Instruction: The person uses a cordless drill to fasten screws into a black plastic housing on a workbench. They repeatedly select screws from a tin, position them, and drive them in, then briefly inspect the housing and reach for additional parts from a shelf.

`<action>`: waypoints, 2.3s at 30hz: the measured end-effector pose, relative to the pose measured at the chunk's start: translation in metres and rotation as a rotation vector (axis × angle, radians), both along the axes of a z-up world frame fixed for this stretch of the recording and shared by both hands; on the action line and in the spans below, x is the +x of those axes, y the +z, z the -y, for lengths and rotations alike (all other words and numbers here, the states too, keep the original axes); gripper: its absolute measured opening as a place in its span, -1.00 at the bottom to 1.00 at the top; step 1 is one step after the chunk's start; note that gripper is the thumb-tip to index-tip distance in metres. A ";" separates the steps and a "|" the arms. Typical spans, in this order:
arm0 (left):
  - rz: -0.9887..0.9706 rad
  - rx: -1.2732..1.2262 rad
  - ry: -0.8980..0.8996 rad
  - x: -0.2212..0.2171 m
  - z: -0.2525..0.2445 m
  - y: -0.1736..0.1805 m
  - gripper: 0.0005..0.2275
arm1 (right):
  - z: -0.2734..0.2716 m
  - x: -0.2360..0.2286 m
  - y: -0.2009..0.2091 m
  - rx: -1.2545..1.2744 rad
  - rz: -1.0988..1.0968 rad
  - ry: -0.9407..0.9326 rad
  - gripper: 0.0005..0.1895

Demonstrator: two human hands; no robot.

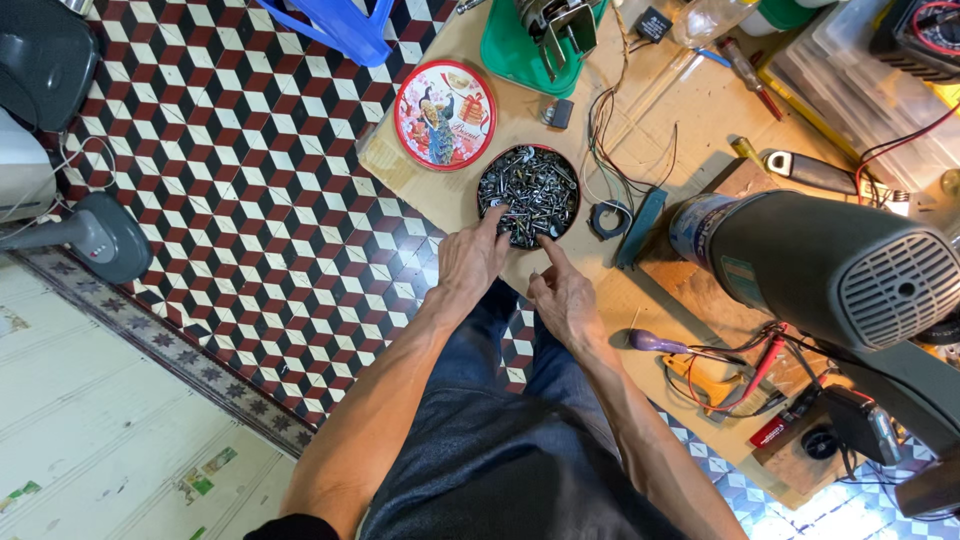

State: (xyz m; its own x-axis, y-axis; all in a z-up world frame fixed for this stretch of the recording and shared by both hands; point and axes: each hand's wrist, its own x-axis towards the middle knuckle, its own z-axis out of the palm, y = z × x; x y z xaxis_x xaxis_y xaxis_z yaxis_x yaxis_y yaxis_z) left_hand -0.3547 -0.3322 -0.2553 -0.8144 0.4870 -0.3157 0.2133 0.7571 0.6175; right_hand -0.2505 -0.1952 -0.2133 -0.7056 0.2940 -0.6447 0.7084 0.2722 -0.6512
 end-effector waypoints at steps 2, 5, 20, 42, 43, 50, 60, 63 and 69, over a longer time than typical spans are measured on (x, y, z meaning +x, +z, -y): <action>-0.038 0.052 -0.037 -0.001 -0.002 -0.003 -0.60 | 0.003 -0.003 -0.001 0.036 0.006 0.030 -0.32; -0.092 0.082 -0.125 -0.009 -0.007 -0.011 -0.54 | 0.009 -0.005 -0.005 0.077 0.048 0.064 -0.30; 0.093 0.015 -0.075 0.006 0.003 0.000 -0.60 | 0.000 -0.024 -0.016 0.143 0.015 -0.020 -0.38; 0.093 0.026 0.118 0.006 0.024 -0.018 -0.51 | 0.006 -0.056 -0.027 0.495 0.089 0.590 -0.39; 0.068 0.022 0.107 0.006 0.024 -0.020 -0.50 | 0.004 -0.058 -0.028 0.520 0.125 0.608 -0.39; 0.263 0.028 0.199 0.009 0.012 -0.032 -0.46 | -0.019 -0.066 -0.027 0.534 0.344 0.461 -0.33; 0.473 0.105 0.357 0.011 -0.001 -0.037 -0.39 | -0.040 -0.027 -0.016 0.473 -0.066 0.299 -0.43; 0.366 0.105 0.299 0.008 0.000 -0.034 -0.40 | -0.027 -0.014 -0.012 0.359 0.082 0.211 -0.44; 0.142 -0.040 0.157 0.006 0.009 -0.018 -0.57 | -0.009 -0.005 -0.017 0.354 0.012 0.156 -0.47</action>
State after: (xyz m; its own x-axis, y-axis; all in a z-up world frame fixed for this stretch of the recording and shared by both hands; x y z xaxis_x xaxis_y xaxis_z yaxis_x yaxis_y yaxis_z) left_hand -0.3484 -0.3409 -0.2737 -0.8250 0.3422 -0.4497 0.0035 0.7988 0.6015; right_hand -0.2558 -0.1865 -0.2299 -0.7526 0.3892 -0.5311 0.6475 0.5839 -0.4897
